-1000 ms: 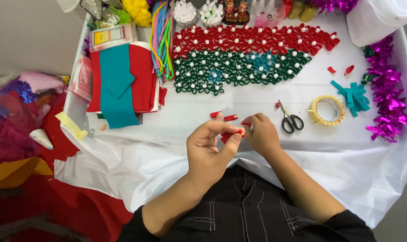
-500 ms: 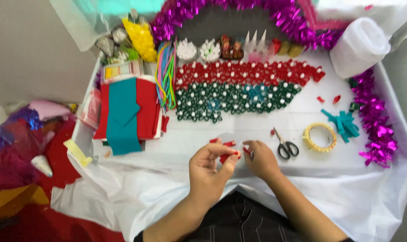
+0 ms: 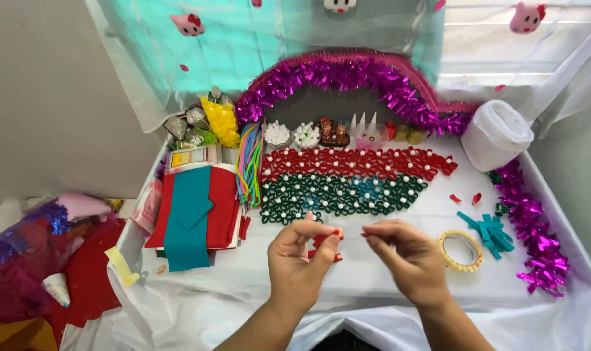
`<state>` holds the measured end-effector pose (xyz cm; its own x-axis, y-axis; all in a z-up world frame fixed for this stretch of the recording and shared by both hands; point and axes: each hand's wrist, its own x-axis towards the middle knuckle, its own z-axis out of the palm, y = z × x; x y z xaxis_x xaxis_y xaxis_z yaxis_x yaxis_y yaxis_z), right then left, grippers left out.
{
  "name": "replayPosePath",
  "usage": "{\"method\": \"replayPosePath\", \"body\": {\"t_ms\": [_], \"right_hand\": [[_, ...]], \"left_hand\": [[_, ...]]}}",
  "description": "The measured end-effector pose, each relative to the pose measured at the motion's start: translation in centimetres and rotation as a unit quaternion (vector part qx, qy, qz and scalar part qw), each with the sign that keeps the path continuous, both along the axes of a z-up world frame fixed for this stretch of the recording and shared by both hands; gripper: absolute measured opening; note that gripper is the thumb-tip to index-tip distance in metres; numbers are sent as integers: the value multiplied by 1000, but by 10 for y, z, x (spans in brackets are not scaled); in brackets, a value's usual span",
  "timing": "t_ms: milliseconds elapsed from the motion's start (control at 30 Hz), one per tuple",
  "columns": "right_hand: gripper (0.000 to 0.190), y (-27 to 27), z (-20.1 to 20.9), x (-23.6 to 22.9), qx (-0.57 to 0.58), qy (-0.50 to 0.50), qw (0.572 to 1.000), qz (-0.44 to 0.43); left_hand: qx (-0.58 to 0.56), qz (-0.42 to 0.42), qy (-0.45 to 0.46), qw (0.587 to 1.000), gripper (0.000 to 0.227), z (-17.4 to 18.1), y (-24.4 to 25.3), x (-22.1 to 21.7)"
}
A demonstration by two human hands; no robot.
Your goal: Folding small red fabric strips into decorative flower petal components.
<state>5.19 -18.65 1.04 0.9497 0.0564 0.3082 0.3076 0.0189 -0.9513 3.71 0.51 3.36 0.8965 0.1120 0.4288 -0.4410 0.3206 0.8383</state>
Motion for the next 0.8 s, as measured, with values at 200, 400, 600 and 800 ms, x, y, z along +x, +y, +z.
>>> {"method": "replayPosePath", "body": {"t_ms": [200, 400, 600, 800], "right_hand": [[15, 12, 66, -31, 297, -25, 947, 119], [9, 20, 59, -42, 407, 132, 884, 190], [6, 22, 69, -48, 407, 142, 877, 213], [7, 21, 69, -53, 417, 148, 867, 228]], "left_hand": [[40, 52, -100, 993, 18, 37, -16, 0], [38, 58, -196, 978, 20, 48, -28, -5], [56, 68, -230, 969, 16, 51, -26, -7], [80, 95, -246, 961, 14, 49, -27, -10]]}}
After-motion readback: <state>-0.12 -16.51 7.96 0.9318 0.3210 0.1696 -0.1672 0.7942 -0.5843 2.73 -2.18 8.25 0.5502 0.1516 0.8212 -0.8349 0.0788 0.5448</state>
